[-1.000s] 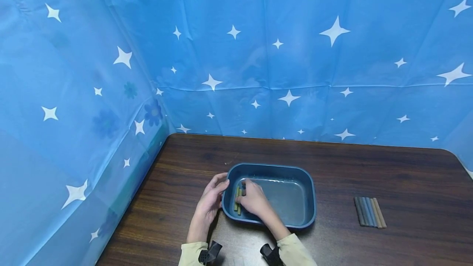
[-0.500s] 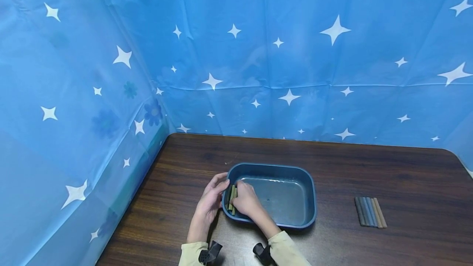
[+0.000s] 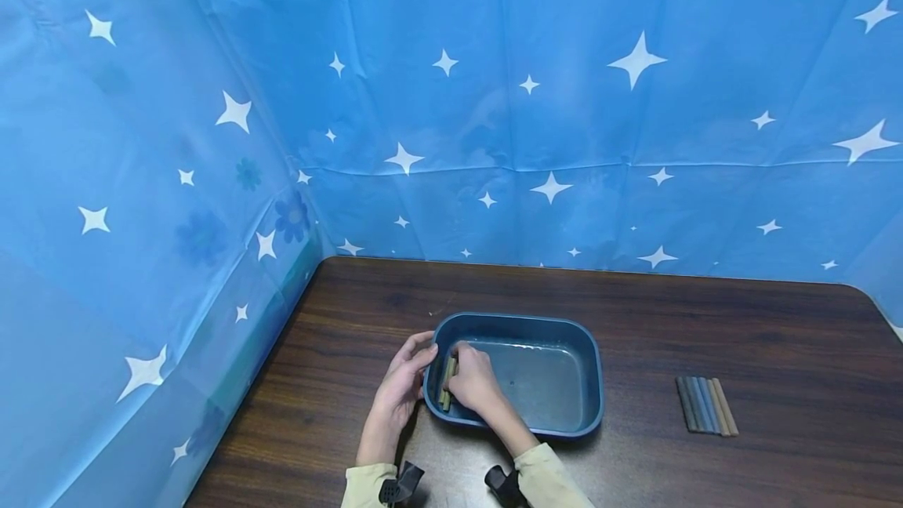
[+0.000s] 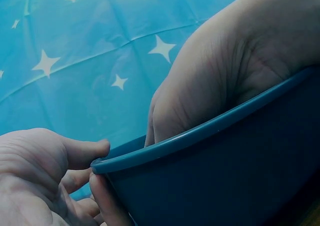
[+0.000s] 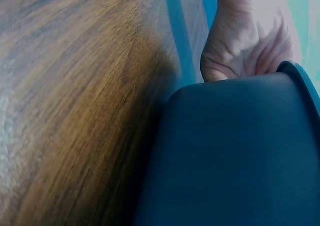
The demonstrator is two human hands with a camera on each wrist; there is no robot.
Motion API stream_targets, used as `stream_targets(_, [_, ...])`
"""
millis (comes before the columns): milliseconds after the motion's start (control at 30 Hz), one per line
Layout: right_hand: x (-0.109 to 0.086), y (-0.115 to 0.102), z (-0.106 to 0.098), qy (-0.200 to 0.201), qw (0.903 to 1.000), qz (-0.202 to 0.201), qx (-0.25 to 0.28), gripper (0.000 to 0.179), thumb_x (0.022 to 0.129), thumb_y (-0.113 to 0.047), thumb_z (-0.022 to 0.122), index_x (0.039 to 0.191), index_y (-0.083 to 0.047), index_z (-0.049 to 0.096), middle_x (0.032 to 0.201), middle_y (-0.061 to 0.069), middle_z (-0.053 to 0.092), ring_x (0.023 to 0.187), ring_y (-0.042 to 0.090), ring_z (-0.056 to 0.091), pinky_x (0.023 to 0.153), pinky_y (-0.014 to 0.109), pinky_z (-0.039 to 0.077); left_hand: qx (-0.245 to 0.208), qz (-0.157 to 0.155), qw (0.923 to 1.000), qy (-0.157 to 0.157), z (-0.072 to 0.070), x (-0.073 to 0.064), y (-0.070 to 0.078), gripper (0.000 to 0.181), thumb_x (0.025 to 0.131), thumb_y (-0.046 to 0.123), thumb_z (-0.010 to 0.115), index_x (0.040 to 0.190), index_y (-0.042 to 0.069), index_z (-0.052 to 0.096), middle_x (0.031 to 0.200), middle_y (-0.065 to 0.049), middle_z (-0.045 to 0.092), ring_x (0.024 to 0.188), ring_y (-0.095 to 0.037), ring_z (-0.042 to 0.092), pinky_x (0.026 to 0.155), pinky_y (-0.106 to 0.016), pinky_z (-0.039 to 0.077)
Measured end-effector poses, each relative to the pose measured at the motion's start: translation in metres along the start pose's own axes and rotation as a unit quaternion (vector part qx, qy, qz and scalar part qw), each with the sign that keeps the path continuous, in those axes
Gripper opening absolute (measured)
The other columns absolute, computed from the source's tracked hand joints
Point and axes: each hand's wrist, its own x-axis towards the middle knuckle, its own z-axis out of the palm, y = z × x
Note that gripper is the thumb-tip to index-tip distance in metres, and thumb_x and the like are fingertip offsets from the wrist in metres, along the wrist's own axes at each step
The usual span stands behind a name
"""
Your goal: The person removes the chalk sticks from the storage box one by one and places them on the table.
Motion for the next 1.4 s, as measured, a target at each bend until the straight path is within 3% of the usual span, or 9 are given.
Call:
stream_targets(267, [-0.004,0.003,-0.010,0.006,0.9990,0.003,0.044,0.034,0.072,0.006,0.072,0.103,0.007,0.059,0.069,0.004,0.058,0.059,0.012,0.053,0.051,0.027,0.043,-0.003,-0.002,1.0000,-0.004,0.001,0.000,-0.001,0.045,0.092,0.021,0.064,0.131,0.005,0.047,0.092,-0.004,0.058,0.064,-0.009,0.054,0.047,-0.022,0.048])
stream_targets(467, [-0.007,0.006,-0.023,0.002,0.9960,0.022,0.086,0.036,0.076,0.004,0.071,0.111,0.005,0.063,0.073,0.004,0.062,0.061,0.013,0.057,0.055,0.029,0.047,-0.004,-0.001,1.0000,-0.007,0.002,0.001,-0.001,0.045,0.092,0.020,0.063,0.131,0.004,0.047,0.091,-0.003,0.060,0.066,-0.011,0.057,0.049,-0.023,0.050])
stream_targets(767, [-0.017,0.008,-0.048,-0.006,0.9862,0.058,0.155,0.039,0.084,0.001,0.067,0.122,0.007,0.057,0.082,0.008,0.062,0.066,0.018,0.062,0.058,0.035,0.053,-0.009,-0.006,0.9999,-0.002,0.002,0.003,-0.001,0.039,0.094,0.016,0.060,0.129,0.005,0.048,0.079,0.002,0.055,0.063,-0.010,0.051,0.045,-0.020,0.044])
stream_targets(1400, [-0.035,0.023,-0.099,0.009,0.9868,0.064,0.149,0.041,0.089,-0.003,0.064,0.129,0.001,0.055,0.097,0.010,0.065,0.085,0.020,0.064,0.069,0.035,0.055,-0.011,-0.002,0.9999,0.004,0.001,0.003,-0.001,0.042,0.092,0.018,0.063,0.128,0.005,0.048,0.076,0.003,0.053,0.059,-0.008,0.049,0.044,-0.019,0.044])
